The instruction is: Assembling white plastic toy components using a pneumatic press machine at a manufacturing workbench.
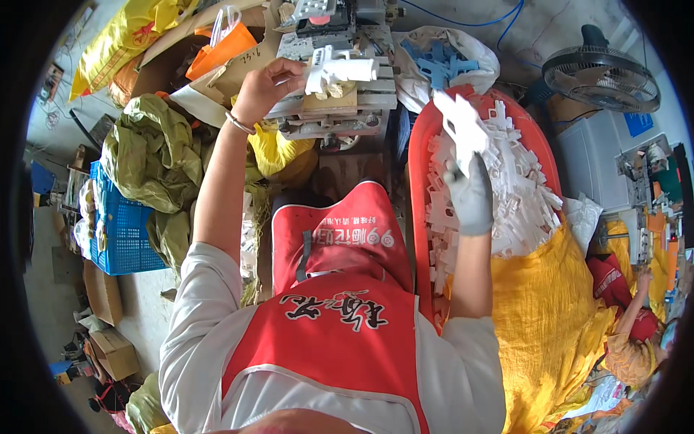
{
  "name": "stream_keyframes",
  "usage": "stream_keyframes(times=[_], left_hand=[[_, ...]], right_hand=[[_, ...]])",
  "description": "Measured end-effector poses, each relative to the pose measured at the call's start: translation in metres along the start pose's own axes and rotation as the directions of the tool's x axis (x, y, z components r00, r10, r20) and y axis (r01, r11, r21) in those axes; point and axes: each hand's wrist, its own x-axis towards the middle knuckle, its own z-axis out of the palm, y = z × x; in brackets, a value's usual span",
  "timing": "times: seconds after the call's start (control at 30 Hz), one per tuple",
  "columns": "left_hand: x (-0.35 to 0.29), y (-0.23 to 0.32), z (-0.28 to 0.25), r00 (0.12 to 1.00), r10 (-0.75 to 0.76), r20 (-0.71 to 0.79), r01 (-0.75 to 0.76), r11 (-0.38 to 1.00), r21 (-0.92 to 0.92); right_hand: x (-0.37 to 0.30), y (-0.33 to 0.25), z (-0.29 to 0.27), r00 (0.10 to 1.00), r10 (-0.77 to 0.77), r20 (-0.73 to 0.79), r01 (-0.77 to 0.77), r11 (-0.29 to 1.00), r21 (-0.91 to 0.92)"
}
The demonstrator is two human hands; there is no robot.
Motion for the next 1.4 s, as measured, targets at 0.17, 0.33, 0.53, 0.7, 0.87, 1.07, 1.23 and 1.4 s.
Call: stream_keyframes(times=[0.17, 0.33, 0.53, 0.7, 0.87, 1.07, 1.23, 1.4], left_hand=[[-0.045, 0.001, -0.017, 0.966, -0.106, -0.238, 0.052, 0.973, -0.224], [-0.130, -0.015, -0.042, 0.862, -0.242, -0.446, 0.155, 0.962, -0.223], [-0.212, -0.030, -0.044, 0.790, -0.351, -0.502, 0.126, 0.895, -0.427], [-0.228, -0.047, -0.029, 0.774, -0.345, -0.531, 0.206, 0.930, -0.304], [-0.271, -0.065, -0.034, 0.704, -0.307, -0.641, 0.469, 0.878, 0.095], [-0.381, -0.116, -0.061, 0.548, -0.411, -0.729, 0.625, 0.780, 0.029], [-0.382, -0.104, -0.049, 0.482, -0.384, -0.788, 0.788, 0.583, 0.198], [-0.341, -0.090, -0.014, 0.680, -0.423, -0.598, 0.690, 0.645, 0.328]], right_hand=[[0.057, 0.006, 0.080, 0.952, -0.207, 0.228, 0.307, 0.679, -0.667], [0.108, 0.033, 0.122, 0.583, -0.324, 0.745, 0.772, -0.067, -0.632], [0.105, 0.021, 0.150, 0.763, 0.088, 0.640, 0.617, -0.395, -0.681], [0.100, 0.004, 0.148, 0.544, -0.050, 0.838, 0.755, -0.407, -0.514], [0.027, 0.027, 0.075, 0.688, -0.433, 0.582, 0.610, -0.089, -0.787], [-0.092, 0.119, -0.058, 0.978, -0.001, 0.209, 0.204, 0.233, -0.951], [-0.075, 0.100, -0.138, 0.989, -0.138, -0.054, -0.067, -0.089, -0.994], [-0.014, 0.105, -0.166, 0.937, 0.082, -0.338, -0.266, -0.459, -0.848]])
